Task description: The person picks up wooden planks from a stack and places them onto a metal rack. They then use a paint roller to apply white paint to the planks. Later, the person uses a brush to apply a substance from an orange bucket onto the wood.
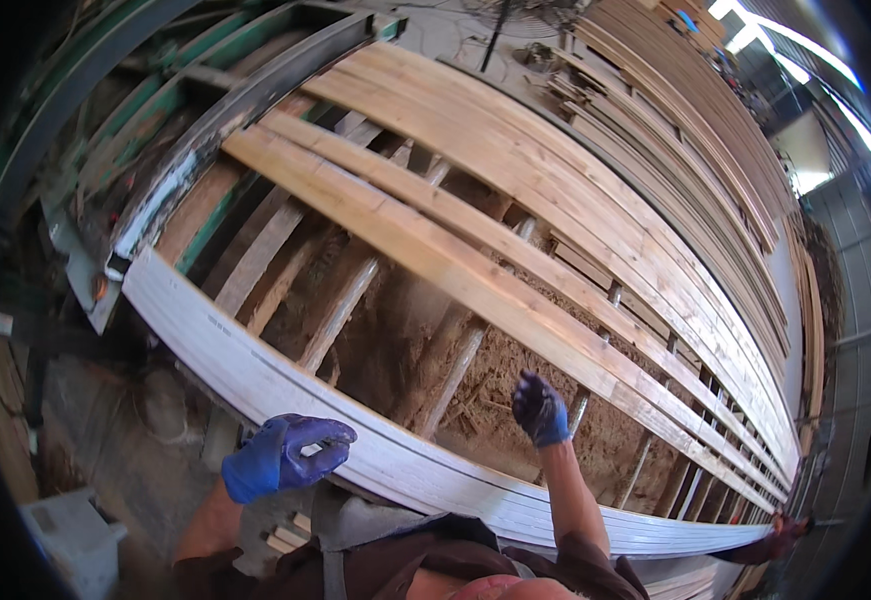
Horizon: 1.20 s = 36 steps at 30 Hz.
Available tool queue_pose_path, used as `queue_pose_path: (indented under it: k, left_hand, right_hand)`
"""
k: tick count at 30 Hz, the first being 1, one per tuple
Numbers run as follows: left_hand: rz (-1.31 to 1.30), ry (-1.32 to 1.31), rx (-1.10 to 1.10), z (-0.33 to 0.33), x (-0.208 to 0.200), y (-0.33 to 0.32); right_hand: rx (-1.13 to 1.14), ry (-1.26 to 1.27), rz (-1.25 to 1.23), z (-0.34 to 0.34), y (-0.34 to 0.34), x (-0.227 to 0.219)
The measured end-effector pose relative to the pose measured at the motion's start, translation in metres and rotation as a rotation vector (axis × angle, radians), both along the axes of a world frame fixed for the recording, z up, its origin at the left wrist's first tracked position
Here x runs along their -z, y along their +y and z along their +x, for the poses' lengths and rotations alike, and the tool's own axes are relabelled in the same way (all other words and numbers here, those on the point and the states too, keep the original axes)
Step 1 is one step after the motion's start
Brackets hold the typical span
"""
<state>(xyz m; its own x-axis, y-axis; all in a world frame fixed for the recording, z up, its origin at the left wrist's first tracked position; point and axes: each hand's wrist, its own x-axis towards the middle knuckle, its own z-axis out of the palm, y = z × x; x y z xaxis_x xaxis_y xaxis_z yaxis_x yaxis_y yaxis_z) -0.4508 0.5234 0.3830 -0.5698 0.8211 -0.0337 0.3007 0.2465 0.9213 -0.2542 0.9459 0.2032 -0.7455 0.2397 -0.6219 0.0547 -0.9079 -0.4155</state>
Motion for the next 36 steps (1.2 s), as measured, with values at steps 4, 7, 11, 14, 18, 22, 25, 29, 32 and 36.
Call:
queue_pose_path:
  k: [4,7,11,14,18,22,25,29,32,36]
  left_hand:
    - [-0.038,-0.121,0.045,0.021,0.018,-0.021]
    - [-0.042,-0.13,0.059,0.032,0.02,-0.025]
    - [-0.054,-0.143,0.068,0.032,0.013,-0.028]
    - [-0.043,-0.27,0.029,0.032,0.012,-0.029]
    - [-0.057,-0.297,0.064,0.035,0.012,-0.036]
    - [-0.164,-0.441,0.067,0.05,0.025,-0.055]
    - [-0.297,-0.478,0.173,0.046,0.023,-0.069]
    - [-0.188,-0.986,-0.033,0.09,0.078,-0.091]
    - [-0.041,-1.06,-0.052,0.096,0.1,-0.075]
    - [-0.091,-1.131,-0.166,0.093,0.134,-0.058]
  right_hand:
    - [-0.144,-0.159,-0.082,0.033,-0.035,-0.042]
    - [0.144,-0.189,-0.025,0.022,-0.01,-0.011]
    - [0.217,-0.119,0.028,-0.012,0.013,0.006]
    - [0.321,-0.124,0.158,-0.023,0.051,0.048]
    - [0.495,-0.14,0.17,-0.048,0.081,0.06]
    - [0.481,-0.048,0.244,-0.097,0.126,0.069]
    - [0.376,-0.033,0.306,-0.109,0.169,0.067]
    - [-0.568,-0.02,0.229,-0.068,0.09,0.024]
    - [-1.436,-0.366,0.439,-0.031,-0.026,-0.016]
    - [-1.443,0.083,0.621,0.065,-0.053,0.07]
